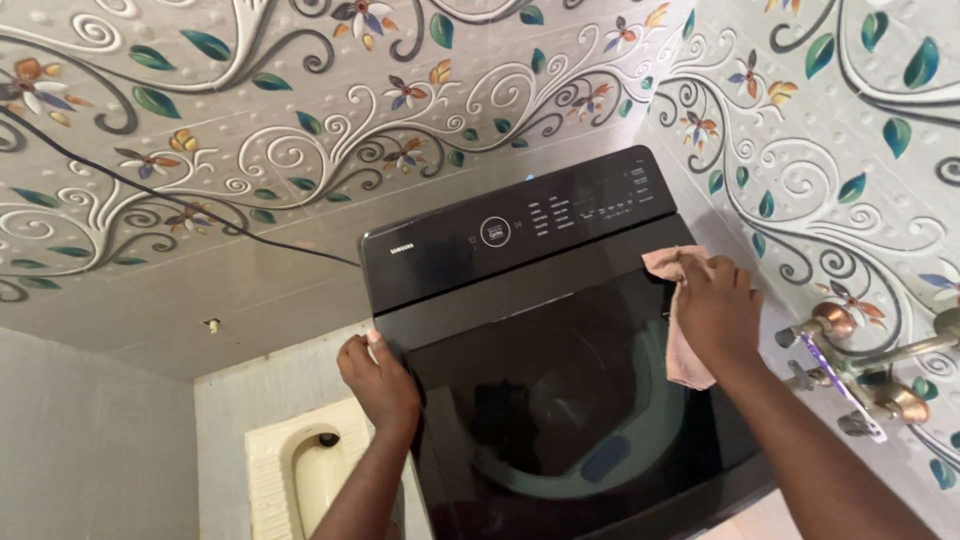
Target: The person wipes the exterior of a black front-loading washing machine with a pink cloth. They clean the control panel, door glass, and side surfaces in a bathroom setting.
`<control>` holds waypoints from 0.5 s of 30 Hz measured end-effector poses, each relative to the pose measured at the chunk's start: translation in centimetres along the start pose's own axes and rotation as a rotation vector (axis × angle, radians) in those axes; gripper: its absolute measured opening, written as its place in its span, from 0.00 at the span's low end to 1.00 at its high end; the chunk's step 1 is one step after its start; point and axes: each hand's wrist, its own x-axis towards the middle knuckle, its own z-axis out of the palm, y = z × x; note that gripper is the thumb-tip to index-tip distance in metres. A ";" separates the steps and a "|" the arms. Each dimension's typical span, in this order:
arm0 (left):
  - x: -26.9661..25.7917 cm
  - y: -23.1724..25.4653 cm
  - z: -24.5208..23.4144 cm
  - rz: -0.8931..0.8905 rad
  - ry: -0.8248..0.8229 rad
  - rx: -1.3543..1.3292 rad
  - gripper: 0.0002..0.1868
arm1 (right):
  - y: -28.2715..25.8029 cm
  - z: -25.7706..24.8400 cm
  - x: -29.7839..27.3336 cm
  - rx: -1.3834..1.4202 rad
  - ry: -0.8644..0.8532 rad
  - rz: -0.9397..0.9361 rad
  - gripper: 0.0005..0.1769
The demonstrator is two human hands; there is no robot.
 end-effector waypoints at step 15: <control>0.2 -0.3 -0.5 -0.040 -0.056 0.035 0.24 | 4.9 -5.2 -13.8 0.182 -0.100 0.239 0.13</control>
